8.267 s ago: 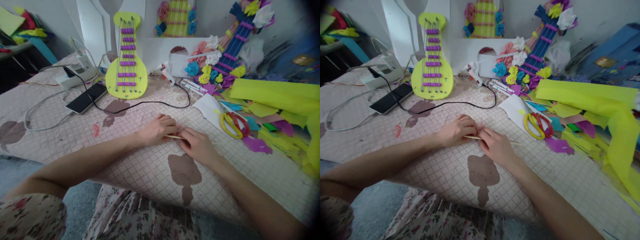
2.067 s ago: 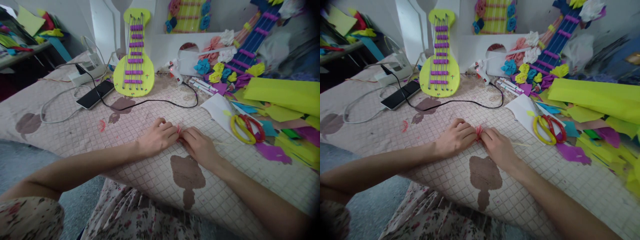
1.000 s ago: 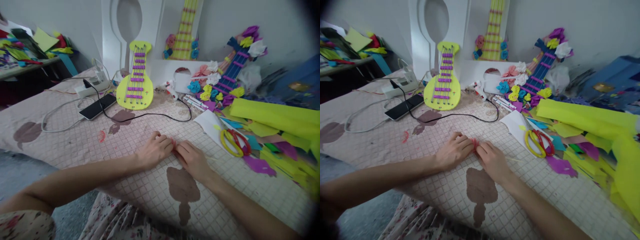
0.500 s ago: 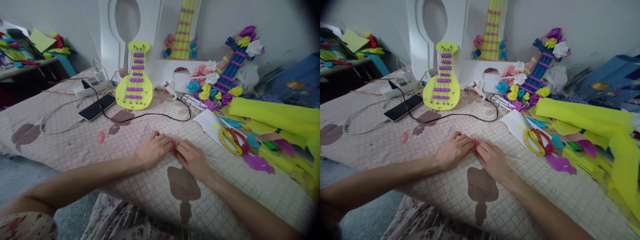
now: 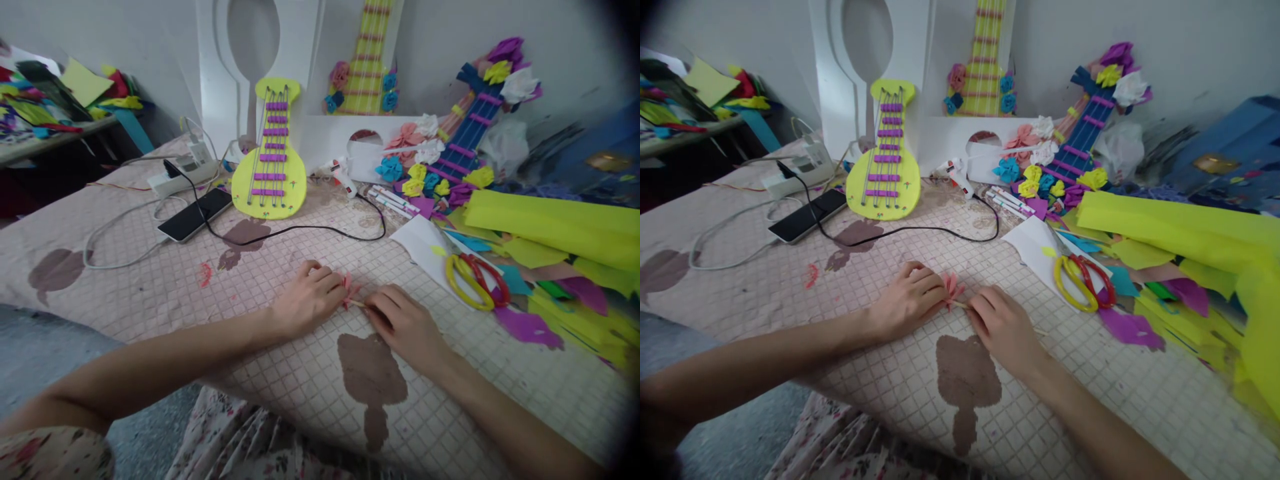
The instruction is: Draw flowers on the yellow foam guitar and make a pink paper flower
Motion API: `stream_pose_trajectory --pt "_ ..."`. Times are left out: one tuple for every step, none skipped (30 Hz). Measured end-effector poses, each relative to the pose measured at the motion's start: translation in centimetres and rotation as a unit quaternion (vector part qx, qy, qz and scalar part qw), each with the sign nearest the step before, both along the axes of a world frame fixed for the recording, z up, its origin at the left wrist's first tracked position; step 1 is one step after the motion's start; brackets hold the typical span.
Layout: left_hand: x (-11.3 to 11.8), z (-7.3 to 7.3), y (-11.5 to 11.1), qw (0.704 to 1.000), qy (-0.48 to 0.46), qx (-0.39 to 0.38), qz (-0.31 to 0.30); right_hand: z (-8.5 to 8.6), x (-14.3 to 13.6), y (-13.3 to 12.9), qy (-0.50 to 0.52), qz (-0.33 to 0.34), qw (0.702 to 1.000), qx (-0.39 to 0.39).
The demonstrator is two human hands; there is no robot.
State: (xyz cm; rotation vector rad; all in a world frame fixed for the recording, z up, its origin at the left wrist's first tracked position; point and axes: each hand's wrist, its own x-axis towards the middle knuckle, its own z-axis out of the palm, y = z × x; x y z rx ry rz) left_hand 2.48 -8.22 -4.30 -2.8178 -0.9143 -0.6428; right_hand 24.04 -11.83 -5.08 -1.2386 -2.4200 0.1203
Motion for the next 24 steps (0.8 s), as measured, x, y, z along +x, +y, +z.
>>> stream_pose_trajectory --pt "0.0 0.0 0.0 1.000 0.002 0.001 -0.002 0.0 0.1 0.0 0.000 0.002 1.000 -0.004" --pt "0.0 0.0 0.0 1.000 0.005 0.001 -0.004 0.1 0.2 0.0 0.000 0.004 1.000 -0.008" --pt "-0.1 -0.1 0.1 1.000 0.006 0.002 -0.006 0.1 0.2 0.0 -0.001 0.006 1.000 -0.012" --pt "-0.1 -0.1 0.1 1.000 0.006 0.003 -0.006 0.2 0.3 0.0 -0.004 0.008 1.000 -0.017" --pt "-0.1 -0.1 0.1 1.000 0.004 0.004 -0.007 0.2 0.4 0.1 -0.005 0.009 1.000 -0.020" --pt "-0.1 0.0 0.1 1.000 0.003 0.005 -0.008 0.2 0.4 0.1 -0.007 0.010 1.000 -0.023" --pt "0.0 0.0 0.1 1.000 0.002 0.006 -0.010 0.2 0.4 0.1 -0.008 0.011 1.000 -0.023" --pt "0.0 0.0 0.1 1.000 0.003 0.006 -0.012 0.2 0.4 0.1 -0.010 0.011 1.000 -0.023" --pt "0.0 0.0 0.1 1.000 0.006 0.006 -0.014 0.2 0.3 0.0 -0.012 0.011 1.000 -0.021" --pt "0.0 -0.1 0.1 1.000 0.010 0.005 -0.016 0.2 0.3 0.0 -0.015 0.012 1.000 -0.019" --pt "0.0 -0.1 0.1 1.000 0.012 0.004 -0.017 0.2 0.3 0.1 -0.020 0.012 1.000 -0.016" --pt "0.0 -0.1 0.1 1.000 0.013 0.003 -0.017 0.3 0.4 0.1 -0.026 0.013 0.999 -0.015" --pt "-0.1 -0.2 0.1 1.000 0.012 0.003 -0.016 0.3 0.5 0.1 -0.032 0.014 0.999 -0.016" --pt "-0.1 -0.2 0.1 1.000 0.008 0.003 -0.016 0.4 0.7 0.2 -0.040 0.018 0.999 -0.019" --pt "-0.1 -0.2 0.2 1.000 0.003 0.003 -0.015 0.6 1.1 0.3 -0.048 0.022 0.998 -0.023" --pt "-0.1 -0.2 0.2 1.000 -0.003 0.003 -0.015 0.8 1.5 0.4 -0.056 0.024 0.998 -0.027" --pt "-0.1 -0.2 0.2 1.000 -0.007 0.002 -0.014 1.0 2.1 0.6 -0.064 0.024 0.997 -0.032" --pt "-0.1 -0.1 0.2 1.000 -0.011 0.001 -0.015 1.3 2.9 0.8 -0.071 0.024 0.996 -0.040" --pt "-0.1 -0.1 0.2 1.000 -0.013 0.001 -0.015 1.6 3.7 1.1 -0.077 0.025 0.995 -0.055" --pt "-0.1 -0.1 0.2 1.000 -0.014 0.000 -0.016 1.9 4.6 1.4 -0.081 0.027 0.993 -0.076" --pt "-0.1 -0.1 0.3 1.000 -0.015 0.000 -0.017 2.2 5.6 1.7 -0.082 0.028 0.991 -0.101" --pt "-0.1 -0.1 0.3 1.000 -0.013 -0.002 -0.021 2.4 6.5 2.0 -0.080 0.022 0.989 -0.123" --pt "-0.2 -0.1 0.3 1.000 -0.011 -0.004 -0.024 2.5 7.3 2.3 -0.074 0.002 0.989 -0.132" --pt "-0.2 -0.2 0.4 1.000 -0.010 -0.006 -0.028 2.5 8.0 2.6 -0.065 -0.029 0.989 -0.130"
